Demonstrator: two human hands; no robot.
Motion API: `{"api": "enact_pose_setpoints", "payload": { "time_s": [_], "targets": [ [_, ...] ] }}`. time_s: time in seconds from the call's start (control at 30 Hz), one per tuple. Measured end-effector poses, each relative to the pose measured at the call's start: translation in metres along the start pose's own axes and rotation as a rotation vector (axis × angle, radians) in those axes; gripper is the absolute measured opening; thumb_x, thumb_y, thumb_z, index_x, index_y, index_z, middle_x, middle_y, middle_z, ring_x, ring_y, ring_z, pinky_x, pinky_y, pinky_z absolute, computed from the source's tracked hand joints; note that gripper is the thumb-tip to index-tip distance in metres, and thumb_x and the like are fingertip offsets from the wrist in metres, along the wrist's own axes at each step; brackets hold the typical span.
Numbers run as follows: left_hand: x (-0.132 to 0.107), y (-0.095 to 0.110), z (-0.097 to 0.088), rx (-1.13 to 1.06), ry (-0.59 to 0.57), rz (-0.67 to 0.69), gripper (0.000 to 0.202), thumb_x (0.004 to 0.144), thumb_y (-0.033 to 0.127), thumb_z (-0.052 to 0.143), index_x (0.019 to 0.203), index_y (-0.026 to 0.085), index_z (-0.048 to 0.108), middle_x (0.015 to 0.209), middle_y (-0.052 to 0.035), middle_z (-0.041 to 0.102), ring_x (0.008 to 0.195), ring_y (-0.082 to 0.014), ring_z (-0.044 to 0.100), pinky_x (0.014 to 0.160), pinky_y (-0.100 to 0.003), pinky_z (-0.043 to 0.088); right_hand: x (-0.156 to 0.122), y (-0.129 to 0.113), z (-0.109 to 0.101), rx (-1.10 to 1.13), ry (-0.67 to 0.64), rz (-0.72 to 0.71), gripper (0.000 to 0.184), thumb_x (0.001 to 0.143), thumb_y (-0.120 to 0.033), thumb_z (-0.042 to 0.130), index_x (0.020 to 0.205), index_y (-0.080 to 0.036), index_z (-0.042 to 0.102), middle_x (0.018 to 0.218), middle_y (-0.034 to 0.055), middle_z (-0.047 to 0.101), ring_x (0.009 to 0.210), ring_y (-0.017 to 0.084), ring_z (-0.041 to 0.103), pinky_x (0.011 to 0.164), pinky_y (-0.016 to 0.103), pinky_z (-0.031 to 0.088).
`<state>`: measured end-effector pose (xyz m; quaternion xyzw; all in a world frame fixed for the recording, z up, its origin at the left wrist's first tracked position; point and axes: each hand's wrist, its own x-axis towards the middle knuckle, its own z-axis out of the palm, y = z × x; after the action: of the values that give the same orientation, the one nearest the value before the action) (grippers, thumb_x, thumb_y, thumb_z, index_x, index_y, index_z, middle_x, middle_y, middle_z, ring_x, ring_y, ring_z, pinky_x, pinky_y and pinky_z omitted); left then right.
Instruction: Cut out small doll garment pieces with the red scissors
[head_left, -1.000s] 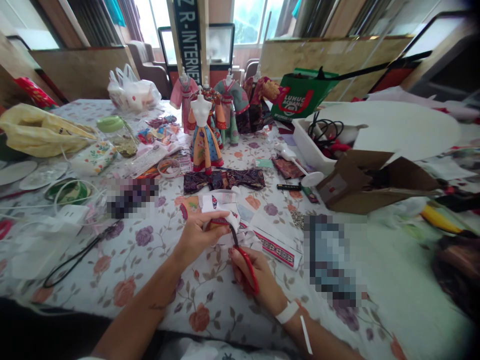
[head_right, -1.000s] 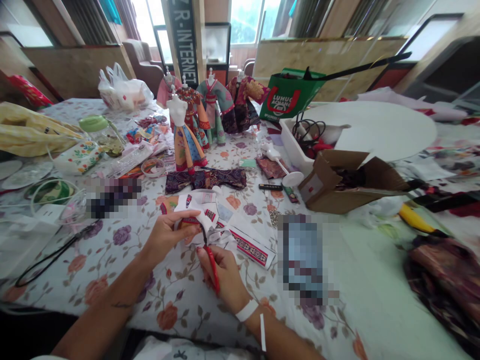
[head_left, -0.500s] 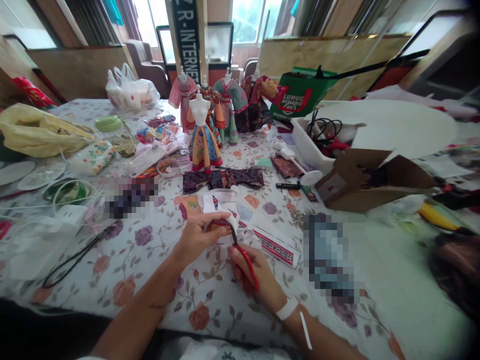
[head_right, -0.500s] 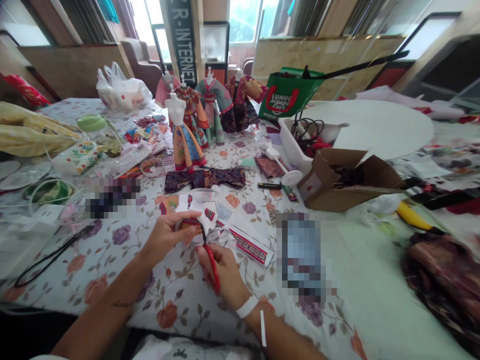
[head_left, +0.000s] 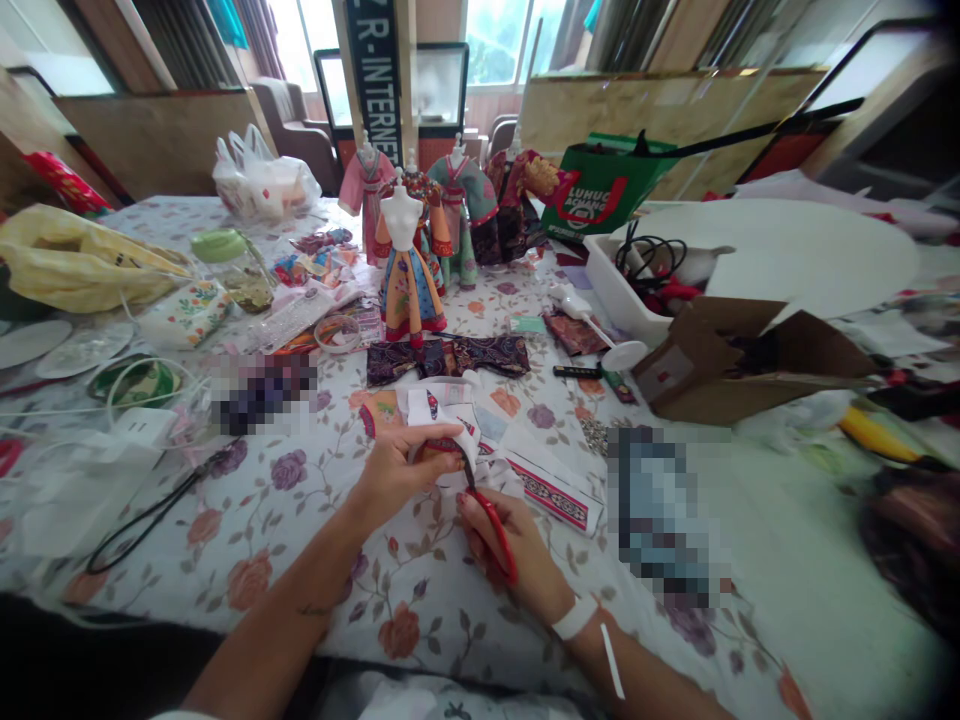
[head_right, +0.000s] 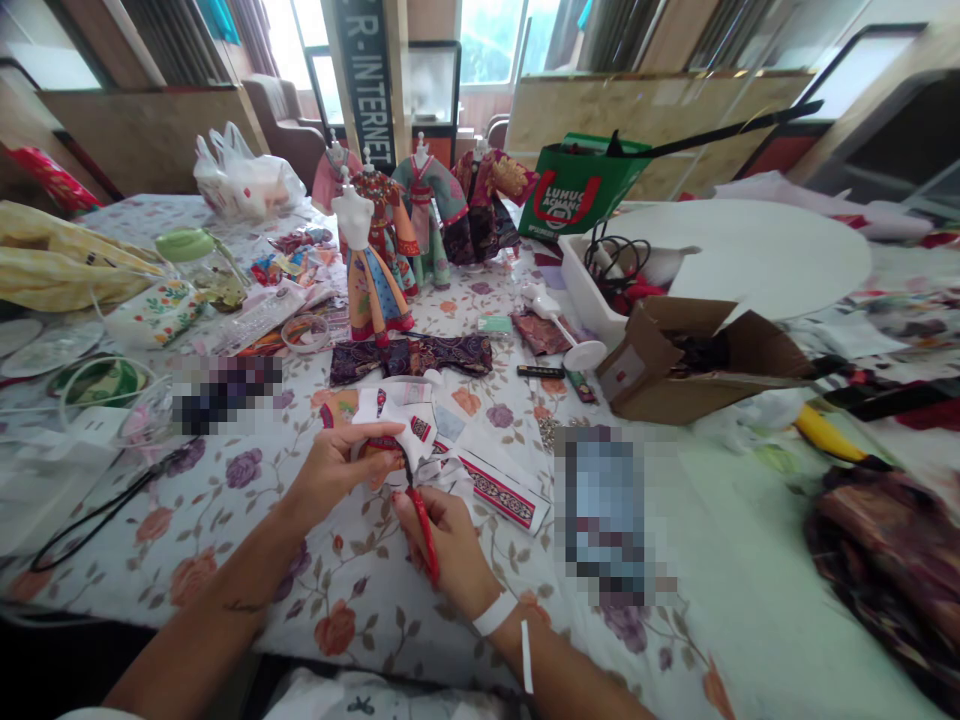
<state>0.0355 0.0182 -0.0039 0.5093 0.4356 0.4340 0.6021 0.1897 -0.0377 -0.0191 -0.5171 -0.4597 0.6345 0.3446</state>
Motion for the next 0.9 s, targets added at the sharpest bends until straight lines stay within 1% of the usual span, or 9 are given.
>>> {"api": "enact_pose_setpoints", "payload": {
  "time_s": [0.13, 0.27, 0.37, 0.5, 0.7, 0.83, 0.9],
  "targets": [
    [-0.0002, 0.0010, 0.0000, 0.007, 0.004, -0.001, 0.036, 0.071, 0.022, 0.073, 0.105, 0.013, 0.070, 0.065, -0.0025, 0.071, 0.058, -0.0147, 0.065, 0.053, -0.022, 0.050, -0.0014, -0.0002, 0.0009, 0.013, 0.012, 0.024, 0.047, 0.079, -0.058, 0.057, 0.057, -0.020, 0.043, 0.041, -0.0071, 0.043, 0.029, 0.005, 0.034, 0.029, 0.018, 0.023],
    [-0.0002, 0.0019, 0.0009, 0.002, 0.007, 0.006, 0.036, 0.070, 0.021, 0.074, 0.105, 0.012, 0.070, 0.063, -0.0016, 0.070, 0.058, -0.0146, 0.065, 0.061, -0.025, 0.054, -0.0023, -0.0009, 0.0014, 0.018, 0.015, 0.023, 0.048, 0.079, -0.059, 0.057, 0.056, -0.020, 0.042, 0.040, -0.0069, 0.043, 0.029, 0.005, 0.034, 0.029, 0.019, 0.023],
    [-0.0002, 0.0021, 0.0014, -0.005, 0.007, 0.011, 0.035, 0.070, 0.020, 0.073, 0.104, 0.012, 0.070, 0.061, -0.0002, 0.069, 0.058, -0.0132, 0.065, 0.063, -0.024, 0.054, -0.0019, -0.0011, 0.0014, 0.015, 0.023, 0.007, 0.048, 0.079, -0.058, 0.057, 0.055, -0.020, 0.042, 0.038, -0.0068, 0.043, 0.028, 0.006, 0.035, 0.029, 0.019, 0.023],
    [0.0003, 0.0025, 0.0014, -0.003, 0.007, 0.006, 0.035, 0.071, 0.020, 0.073, 0.105, 0.011, 0.070, 0.058, 0.0002, 0.068, 0.057, -0.0130, 0.065, 0.062, -0.023, 0.054, -0.0012, -0.0004, 0.0020, 0.011, 0.029, 0.004, 0.048, 0.079, -0.057, 0.058, 0.054, -0.020, 0.042, 0.038, -0.0070, 0.042, 0.027, 0.006, 0.034, 0.029, 0.019, 0.022],
    [0.0012, 0.0025, 0.0015, 0.016, 0.017, 0.011, 0.037, 0.070, 0.022, 0.074, 0.105, 0.011, 0.070, 0.063, -0.0019, 0.070, 0.060, -0.0151, 0.066, 0.063, -0.025, 0.055, -0.0016, 0.0002, 0.0028, 0.016, 0.038, 0.003, 0.049, 0.079, -0.058, 0.057, 0.053, -0.020, 0.041, 0.036, -0.0071, 0.041, 0.027, 0.005, 0.033, 0.029, 0.019, 0.021],
    [0.0001, 0.0022, 0.0012, 0.035, 0.019, 0.013, 0.037, 0.070, 0.023, 0.074, 0.105, 0.012, 0.071, 0.064, -0.0024, 0.071, 0.060, -0.0159, 0.067, 0.056, -0.023, 0.053, -0.0019, 0.0007, 0.0027, 0.023, 0.039, 0.008, 0.049, 0.079, -0.059, 0.057, 0.052, -0.020, 0.041, 0.036, -0.0068, 0.042, 0.027, 0.006, 0.033, 0.029, 0.019, 0.022],
    [-0.0005, 0.0022, 0.0011, 0.031, 0.020, 0.007, 0.037, 0.070, 0.023, 0.074, 0.106, 0.013, 0.070, 0.063, -0.0022, 0.071, 0.059, -0.0155, 0.067, 0.057, -0.023, 0.054, -0.0020, 0.0007, 0.0030, 0.027, 0.040, 0.004, 0.050, 0.079, -0.059, 0.057, 0.052, -0.020, 0.041, 0.036, -0.0068, 0.041, 0.027, 0.006, 0.033, 0.029, 0.019, 0.022]
  ]
}}
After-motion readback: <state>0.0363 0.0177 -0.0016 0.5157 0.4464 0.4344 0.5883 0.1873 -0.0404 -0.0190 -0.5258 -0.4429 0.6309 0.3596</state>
